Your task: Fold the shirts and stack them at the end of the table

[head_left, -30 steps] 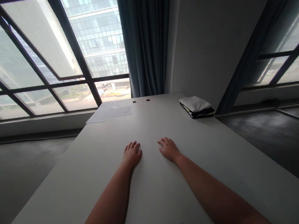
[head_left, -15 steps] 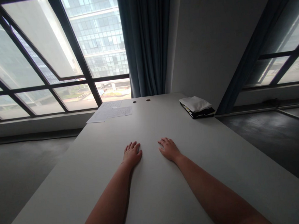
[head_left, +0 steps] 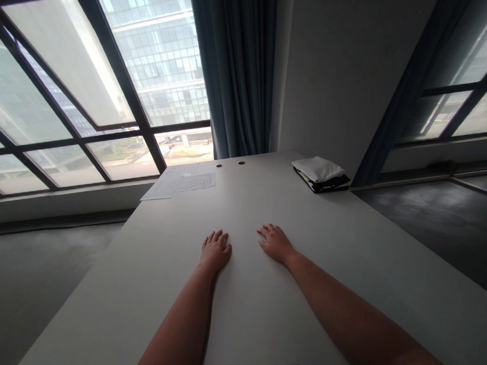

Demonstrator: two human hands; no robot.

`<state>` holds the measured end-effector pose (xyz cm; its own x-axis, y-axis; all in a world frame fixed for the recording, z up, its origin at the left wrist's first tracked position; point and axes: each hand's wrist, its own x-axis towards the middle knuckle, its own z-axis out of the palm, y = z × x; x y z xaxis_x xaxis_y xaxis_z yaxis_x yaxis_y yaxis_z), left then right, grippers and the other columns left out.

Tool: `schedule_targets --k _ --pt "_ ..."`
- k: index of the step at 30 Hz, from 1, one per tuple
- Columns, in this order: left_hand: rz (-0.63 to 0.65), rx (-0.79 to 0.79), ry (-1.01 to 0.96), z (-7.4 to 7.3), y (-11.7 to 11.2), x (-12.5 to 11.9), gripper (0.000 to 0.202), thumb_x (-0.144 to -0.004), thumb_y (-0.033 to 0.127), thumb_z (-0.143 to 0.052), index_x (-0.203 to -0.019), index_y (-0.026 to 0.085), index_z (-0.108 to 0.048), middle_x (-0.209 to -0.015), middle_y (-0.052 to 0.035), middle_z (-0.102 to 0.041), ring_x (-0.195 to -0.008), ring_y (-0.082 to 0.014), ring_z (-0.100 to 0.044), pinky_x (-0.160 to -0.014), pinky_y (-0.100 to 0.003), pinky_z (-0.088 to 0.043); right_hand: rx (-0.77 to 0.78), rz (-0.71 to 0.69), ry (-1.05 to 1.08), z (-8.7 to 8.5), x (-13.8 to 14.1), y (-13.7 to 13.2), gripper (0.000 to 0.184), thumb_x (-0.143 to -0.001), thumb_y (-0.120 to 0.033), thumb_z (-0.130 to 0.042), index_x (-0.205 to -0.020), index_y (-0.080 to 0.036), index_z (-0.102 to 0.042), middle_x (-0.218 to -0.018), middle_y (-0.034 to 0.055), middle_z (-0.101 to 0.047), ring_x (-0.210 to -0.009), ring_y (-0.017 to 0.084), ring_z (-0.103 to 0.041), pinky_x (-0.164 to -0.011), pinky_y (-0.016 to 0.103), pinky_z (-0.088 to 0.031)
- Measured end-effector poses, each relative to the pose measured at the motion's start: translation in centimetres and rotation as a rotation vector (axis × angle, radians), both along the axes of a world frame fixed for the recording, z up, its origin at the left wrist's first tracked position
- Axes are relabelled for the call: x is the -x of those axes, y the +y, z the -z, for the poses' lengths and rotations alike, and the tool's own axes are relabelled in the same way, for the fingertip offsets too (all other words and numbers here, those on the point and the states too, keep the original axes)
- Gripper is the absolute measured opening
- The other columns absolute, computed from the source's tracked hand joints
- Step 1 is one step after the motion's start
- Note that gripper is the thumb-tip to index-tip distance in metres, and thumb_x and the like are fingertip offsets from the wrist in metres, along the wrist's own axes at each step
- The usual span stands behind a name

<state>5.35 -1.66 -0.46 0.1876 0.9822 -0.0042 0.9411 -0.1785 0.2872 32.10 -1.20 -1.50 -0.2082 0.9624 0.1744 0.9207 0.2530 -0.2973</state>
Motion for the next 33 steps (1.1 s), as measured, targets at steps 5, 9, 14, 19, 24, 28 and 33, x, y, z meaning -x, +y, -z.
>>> schedule_targets --k 5,9,14,19,24,28,33 --pt "-0.001 -0.002 0.003 -0.27 -0.13 -0.06 0.055 -0.098 0.041 -0.048 -0.152 0.028 -0.052 -0.169 -0.0031 -0.037 -0.159 -0.0276 -0.027 -0.133 -0.049 -0.02 0.008 -0.001 0.001 0.07 -0.05 0.06 0.046 -0.096 -0.032 -0.057 -0.14 -0.02 -0.067 -0.147 0.0133 -0.056 -0.136 0.025 -0.048 -0.121 0.038 -0.027" --pt "-0.001 -0.002 0.006 -0.37 -0.19 -0.11 0.055 -0.098 0.04 -0.048 -0.152 0.028 -0.052 -0.169 -0.0035 -0.037 -0.159 -0.0278 -0.027 -0.133 -0.05 -0.02 0.007 0.002 -0.003 0.11 -0.04 0.06 0.046 -0.096 -0.032 -0.057 -0.139 -0.019 -0.067 -0.147 0.0134 -0.057 -0.136 0.026 -0.048 -0.121 0.038 -0.027" --pt "-0.008 0.0 0.001 -0.26 -0.13 -0.15 0.054 -0.098 0.041 -0.049 -0.151 0.029 -0.053 -0.169 -0.0033 -0.037 -0.159 -0.0272 -0.027 -0.133 -0.049 -0.02 0.005 0.005 0.003 0.09 0.0 0.03 0.046 -0.096 -0.032 -0.058 -0.139 -0.02 -0.067 -0.147 0.0134 -0.056 -0.137 0.025 -0.048 -0.121 0.038 -0.027" --pt "-0.009 -0.009 -0.01 -0.1 -0.06 -0.11 0.054 -0.098 0.04 -0.05 -0.151 0.028 -0.053 -0.168 -0.0041 -0.038 -0.159 -0.0277 -0.027 -0.133 -0.05 -0.019 0.001 0.005 -0.001 0.07 -0.02 0.04 0.046 -0.096 -0.032 -0.058 -0.139 -0.019 -0.067 -0.148 0.0137 -0.056 -0.137 0.026 -0.048 -0.121 0.038 -0.027" --pt "-0.001 -0.004 -0.015 0.08 0.03 0.01 0.056 -0.098 0.04 -0.049 -0.152 0.025 -0.052 -0.169 -0.0052 -0.037 -0.159 -0.0291 -0.027 -0.133 -0.051 -0.019 0.004 0.003 -0.002 0.09 -0.03 0.04 0.045 -0.096 -0.031 -0.058 -0.139 -0.02 -0.067 -0.147 0.0138 -0.056 -0.137 0.025 -0.048 -0.121 0.038 -0.027" --pt "0.0 -0.008 -0.024 0.16 0.03 0.0 0.056 -0.098 0.041 -0.049 -0.151 0.025 -0.053 -0.169 -0.0059 -0.037 -0.159 -0.0291 -0.027 -0.132 -0.052 -0.019 -0.003 0.008 0.004 0.18 0.08 -0.02 0.045 -0.095 -0.031 -0.059 -0.138 -0.019 -0.068 -0.147 0.0134 -0.057 -0.136 0.025 -0.048 -0.122 0.038 -0.027" --pt "-0.004 -0.01 -0.023 0.09 -0.05 -0.05 0.056 -0.098 0.041 -0.049 -0.151 0.026 -0.053 -0.169 -0.0063 -0.037 -0.159 -0.0292 -0.027 -0.132 -0.052 -0.019 0.006 -0.006 0.037 0.09 -0.28 0.14 0.046 -0.094 -0.03 -0.06 -0.138 -0.019 -0.068 -0.147 0.0134 -0.057 -0.136 0.025 -0.05 -0.121 0.038 -0.029"
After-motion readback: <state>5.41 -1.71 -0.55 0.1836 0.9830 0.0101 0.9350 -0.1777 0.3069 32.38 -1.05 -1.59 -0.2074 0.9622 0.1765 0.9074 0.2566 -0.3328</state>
